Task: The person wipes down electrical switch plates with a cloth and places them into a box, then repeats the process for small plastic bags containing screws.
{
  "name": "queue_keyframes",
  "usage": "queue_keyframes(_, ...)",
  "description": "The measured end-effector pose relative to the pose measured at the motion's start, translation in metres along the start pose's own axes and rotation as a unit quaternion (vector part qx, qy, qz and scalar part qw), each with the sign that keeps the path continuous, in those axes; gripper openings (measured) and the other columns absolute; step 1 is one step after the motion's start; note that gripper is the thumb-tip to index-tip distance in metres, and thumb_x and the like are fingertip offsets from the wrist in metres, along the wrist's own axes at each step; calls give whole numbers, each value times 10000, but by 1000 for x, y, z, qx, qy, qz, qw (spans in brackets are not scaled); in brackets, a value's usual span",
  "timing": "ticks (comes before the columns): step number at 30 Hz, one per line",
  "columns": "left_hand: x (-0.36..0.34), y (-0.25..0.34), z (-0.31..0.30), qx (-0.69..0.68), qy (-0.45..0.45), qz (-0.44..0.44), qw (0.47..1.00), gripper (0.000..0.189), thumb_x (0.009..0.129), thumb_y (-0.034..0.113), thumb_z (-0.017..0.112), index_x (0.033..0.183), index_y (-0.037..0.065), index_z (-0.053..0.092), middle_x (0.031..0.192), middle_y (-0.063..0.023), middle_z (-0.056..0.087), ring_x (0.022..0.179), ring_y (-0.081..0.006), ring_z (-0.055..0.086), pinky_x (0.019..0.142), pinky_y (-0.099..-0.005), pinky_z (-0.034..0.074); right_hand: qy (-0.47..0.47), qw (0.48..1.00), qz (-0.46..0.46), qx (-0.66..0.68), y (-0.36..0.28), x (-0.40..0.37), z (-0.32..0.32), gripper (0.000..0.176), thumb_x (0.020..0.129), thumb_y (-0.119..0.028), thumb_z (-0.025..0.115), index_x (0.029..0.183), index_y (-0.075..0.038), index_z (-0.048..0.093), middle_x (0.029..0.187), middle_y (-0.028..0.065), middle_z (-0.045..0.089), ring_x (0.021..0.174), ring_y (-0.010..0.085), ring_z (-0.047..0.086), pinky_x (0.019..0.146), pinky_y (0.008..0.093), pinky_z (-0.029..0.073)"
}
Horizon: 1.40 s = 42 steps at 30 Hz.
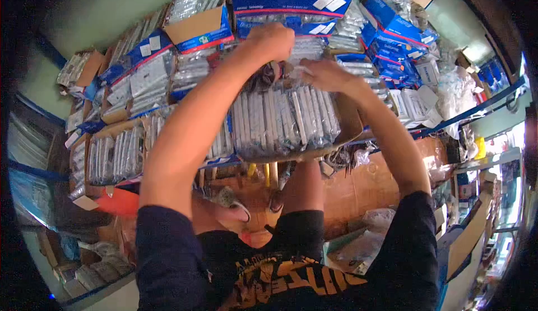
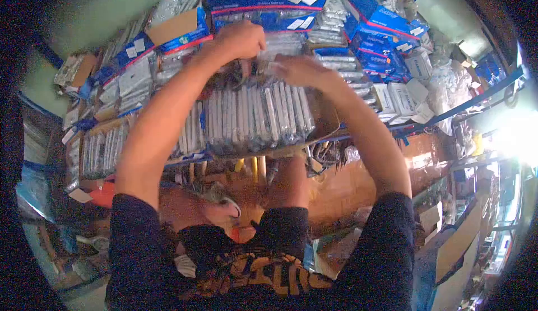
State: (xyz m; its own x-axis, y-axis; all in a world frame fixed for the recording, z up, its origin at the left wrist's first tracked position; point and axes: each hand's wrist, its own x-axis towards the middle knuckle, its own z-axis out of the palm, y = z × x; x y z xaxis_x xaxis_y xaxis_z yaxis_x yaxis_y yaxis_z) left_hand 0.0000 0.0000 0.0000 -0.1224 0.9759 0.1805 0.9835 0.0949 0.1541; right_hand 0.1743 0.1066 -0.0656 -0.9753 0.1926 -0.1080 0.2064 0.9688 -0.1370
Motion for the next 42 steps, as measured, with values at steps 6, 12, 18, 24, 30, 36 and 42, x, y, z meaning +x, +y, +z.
queue_keyframes(6,52,5,44,71,-113,44,990,249,659,103,671,900,123,730,949,-149,686,876,-314,666,769,-419,530,73,996,37,27,-10,-9,-11,448,931,-401,415,1050,23,495,978,269,623,947,425,602,859,502,464)
queue_keyframes(12,73,-14,63,3,-202,24,979,361,620,104,718,960,-13,684,1047,-224,645,977,-345,638,785,-435,519,139,989,-27,46,9,0,6,417,909,-388,501,1088,-14,537,1010,242,608,987,393,576,887,456,434)
queue_keyframes(18,81,-15,73,2,-191,13,981,343,560,106,759,874,-17,699,934,-230,665,845,-345,667,704,-424,524,222,970,11,-97,1,-14,-4,369,887,-358,532,1026,-21,589,1046,167,590,1009,340,558,898,430,423)
queue_keyframes(24,94,-31,81,-20,-251,88,964,328,528,135,798,812,-4,709,818,-172,692,692,-265,661,607,-389,510,311,947,-63,-60,4,-12,-5,206,842,-260,599,969,-101,631,892,102,603,946,314,576,846,428,438)
queue_keyframes(30,73,-21,43,7,-248,99,964,248,600,155,742,812,30,710,755,-134,690,637,-245,643,586,-377,496,220,973,-32,-64,14,-6,-9,151,843,-269,596,871,-148,683,780,26,608,946,270,575,790,411,434)
queue_keyframes(36,59,-30,43,-34,-132,148,980,201,630,140,700,806,44,710,787,-179,675,704,-322,655,643,-408,501,183,978,-9,-105,20,-1,-12,164,823,-294,617,902,-181,705,910,17,613,986,239,561,806,438,407)
queue_keyframes(42,27,-24,19,32,-36,81,996,180,697,161,676,835,50,708,813,-182,671,757,-342,656,682,-438,507,276,955,6,-109,44,26,-10,167,792,-278,623,932,-219,692,977,32,585,994,234,569,830,427,409)
